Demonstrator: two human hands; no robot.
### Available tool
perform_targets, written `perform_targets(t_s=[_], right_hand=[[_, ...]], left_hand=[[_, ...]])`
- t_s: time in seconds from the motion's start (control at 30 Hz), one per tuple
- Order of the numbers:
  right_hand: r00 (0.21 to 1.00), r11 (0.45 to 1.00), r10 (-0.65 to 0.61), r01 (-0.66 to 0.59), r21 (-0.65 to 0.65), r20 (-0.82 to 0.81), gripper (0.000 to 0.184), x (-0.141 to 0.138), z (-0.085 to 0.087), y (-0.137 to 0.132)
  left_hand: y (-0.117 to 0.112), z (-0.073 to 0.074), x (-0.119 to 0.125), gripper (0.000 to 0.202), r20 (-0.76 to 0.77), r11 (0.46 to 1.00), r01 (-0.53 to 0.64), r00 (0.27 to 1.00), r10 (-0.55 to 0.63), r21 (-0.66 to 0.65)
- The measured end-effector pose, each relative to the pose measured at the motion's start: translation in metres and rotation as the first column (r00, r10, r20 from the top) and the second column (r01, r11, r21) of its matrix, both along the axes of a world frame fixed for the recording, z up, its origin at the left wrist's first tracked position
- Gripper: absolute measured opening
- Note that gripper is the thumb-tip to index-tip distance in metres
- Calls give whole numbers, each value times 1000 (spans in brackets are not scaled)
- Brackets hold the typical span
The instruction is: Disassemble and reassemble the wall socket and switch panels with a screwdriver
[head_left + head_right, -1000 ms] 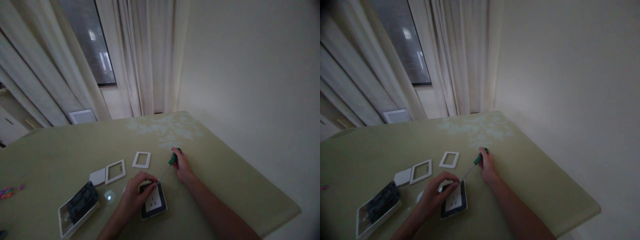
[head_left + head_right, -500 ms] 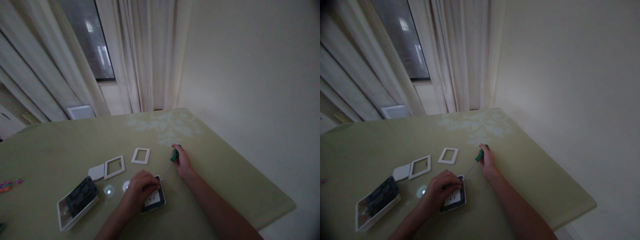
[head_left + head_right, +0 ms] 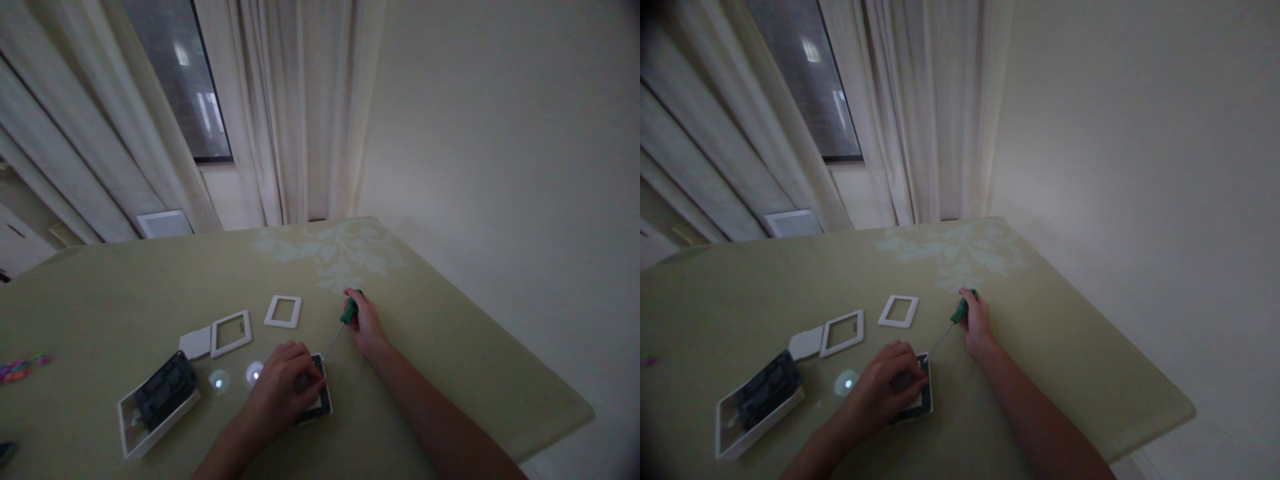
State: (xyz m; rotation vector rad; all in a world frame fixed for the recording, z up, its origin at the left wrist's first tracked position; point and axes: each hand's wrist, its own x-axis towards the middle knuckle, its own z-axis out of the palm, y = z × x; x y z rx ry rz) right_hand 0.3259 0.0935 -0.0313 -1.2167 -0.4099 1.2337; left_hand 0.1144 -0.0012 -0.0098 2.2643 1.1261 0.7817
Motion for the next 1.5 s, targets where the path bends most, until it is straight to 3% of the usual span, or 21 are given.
perform_targets(t_s=[0.23,0.37,0.5,0.6,0.87,1.13,1.2,1.33,1.43,1.5], right_hand=[[1000,1000,1,-1,-4,7,28,1,0,-2],[1000,1000,4,-4,4,10,27,0,0,-2],[1000,1000,-3,3,6,1,27,0,0,-1],[1000,1000,-10,11,16,-9,28,1,-1,-1],[1000,999,-17,17,30,-12,33,0,-2,0],[1000,999,-10,10,46,8,34,1,-2,-1],[1000,999,-5,5,45,14,34,1,-1,-2],[1000,999,-3,2,37,18,37,1,0,-2],[1000,1000,-6,5,31,18,37,0,1,-2],[1000,999,-8,8,32,18,36,0,2,-1]], left_hand=[[2,-6,2,17,15,998,-1,1000,2,-64],[2,-8,1,15,-50,996,58,997,-55,71],[1,-3,1,19,-179,960,127,980,-84,248],[0,-1,2,24,-229,941,150,970,-81,303],[1,-9,3,25,-146,954,124,986,-86,274],[0,-8,6,25,-170,946,114,983,-64,304],[0,-9,9,24,-125,967,47,992,-15,251],[0,-9,13,23,8,996,-90,996,90,-2],[0,-9,13,11,95,993,-104,990,109,-54],[1,-11,12,14,111,991,-114,986,122,-76]])
